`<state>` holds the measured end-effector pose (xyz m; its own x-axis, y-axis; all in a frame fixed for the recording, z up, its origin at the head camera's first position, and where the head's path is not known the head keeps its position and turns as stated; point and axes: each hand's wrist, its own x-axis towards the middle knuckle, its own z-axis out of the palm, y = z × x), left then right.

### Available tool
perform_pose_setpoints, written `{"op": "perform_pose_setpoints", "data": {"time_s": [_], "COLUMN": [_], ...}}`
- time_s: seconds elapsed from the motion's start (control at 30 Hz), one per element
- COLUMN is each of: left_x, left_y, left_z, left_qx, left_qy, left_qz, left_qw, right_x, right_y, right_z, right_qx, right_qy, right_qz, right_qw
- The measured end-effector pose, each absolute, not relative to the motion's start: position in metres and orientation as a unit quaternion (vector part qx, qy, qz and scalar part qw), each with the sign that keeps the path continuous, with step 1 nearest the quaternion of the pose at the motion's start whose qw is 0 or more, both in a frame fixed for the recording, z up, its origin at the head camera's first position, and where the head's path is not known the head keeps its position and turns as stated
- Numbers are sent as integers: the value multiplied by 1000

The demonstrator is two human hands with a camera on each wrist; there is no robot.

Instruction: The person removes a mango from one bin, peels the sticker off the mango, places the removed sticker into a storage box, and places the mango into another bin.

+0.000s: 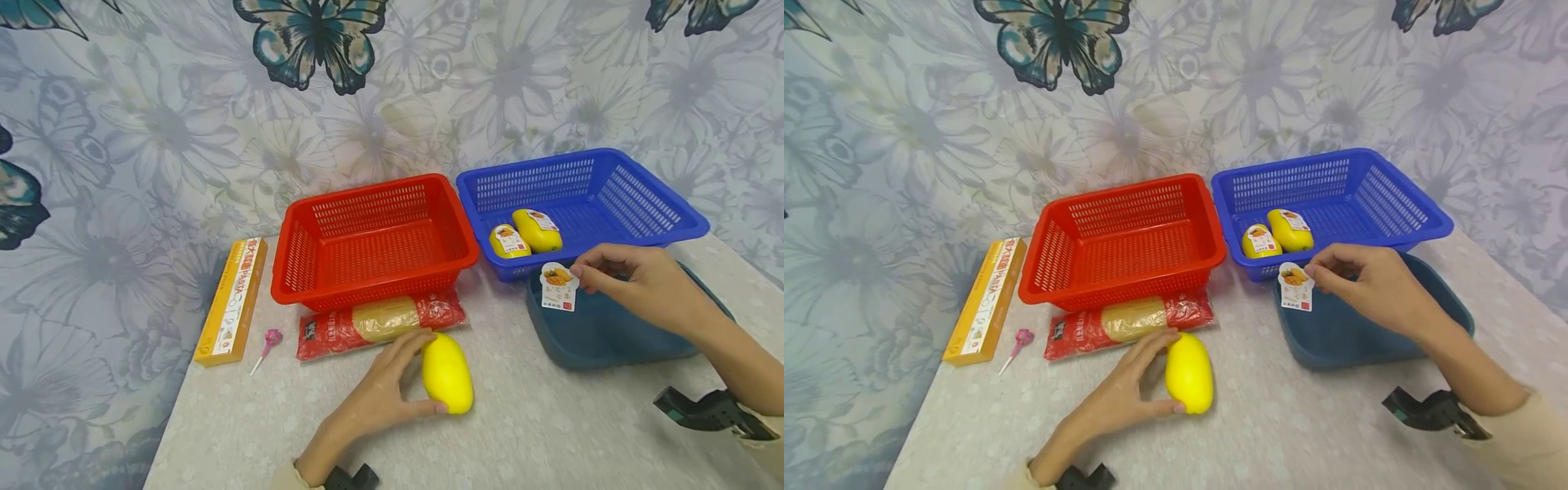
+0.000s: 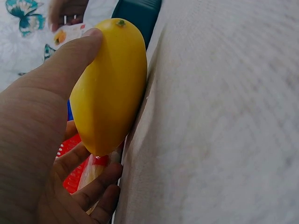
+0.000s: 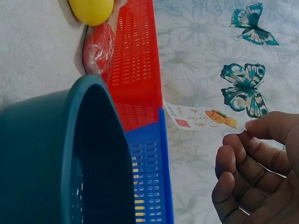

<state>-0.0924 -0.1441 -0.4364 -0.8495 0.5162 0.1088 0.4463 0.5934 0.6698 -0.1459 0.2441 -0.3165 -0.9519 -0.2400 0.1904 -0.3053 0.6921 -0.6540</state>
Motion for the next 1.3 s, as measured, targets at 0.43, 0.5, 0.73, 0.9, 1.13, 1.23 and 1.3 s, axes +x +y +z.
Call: {"op": "perform_pose_setpoints", "data": {"time_s": [0.43, 0.5, 0.73, 0.9, 1.13, 1.23, 1.3], "left_x": [-96, -96, -96, -96, -97, -97, -97], "left_y": [-147, -147, -146, -146, -145, -144, -143], "left_z": [-436, -436, -436, -436, -437, -437, -438], "left_qx": [269, 269, 254, 249, 253, 253, 253], "left_qy": [890, 890, 895, 897, 896, 896, 896], "left_qz": [365, 365, 362, 360, 360, 359, 359], "left_qw": [52, 52, 61, 64, 62, 64, 65], "right_x": [-153, -153, -155, -156, -155, -155, -154], "right_y": [258, 259, 259, 259, 260, 260, 260], "right_z": [-330, -332, -338, -344, -349, -350, -349], "right_qx": [131, 126, 97, 99, 118, 107, 101], "right_qy": [-920, -922, -926, -927, -927, -931, -936], "right_qz": [367, 362, 361, 357, 352, 342, 332], "right_qw": [51, 56, 58, 53, 62, 64, 68]}}
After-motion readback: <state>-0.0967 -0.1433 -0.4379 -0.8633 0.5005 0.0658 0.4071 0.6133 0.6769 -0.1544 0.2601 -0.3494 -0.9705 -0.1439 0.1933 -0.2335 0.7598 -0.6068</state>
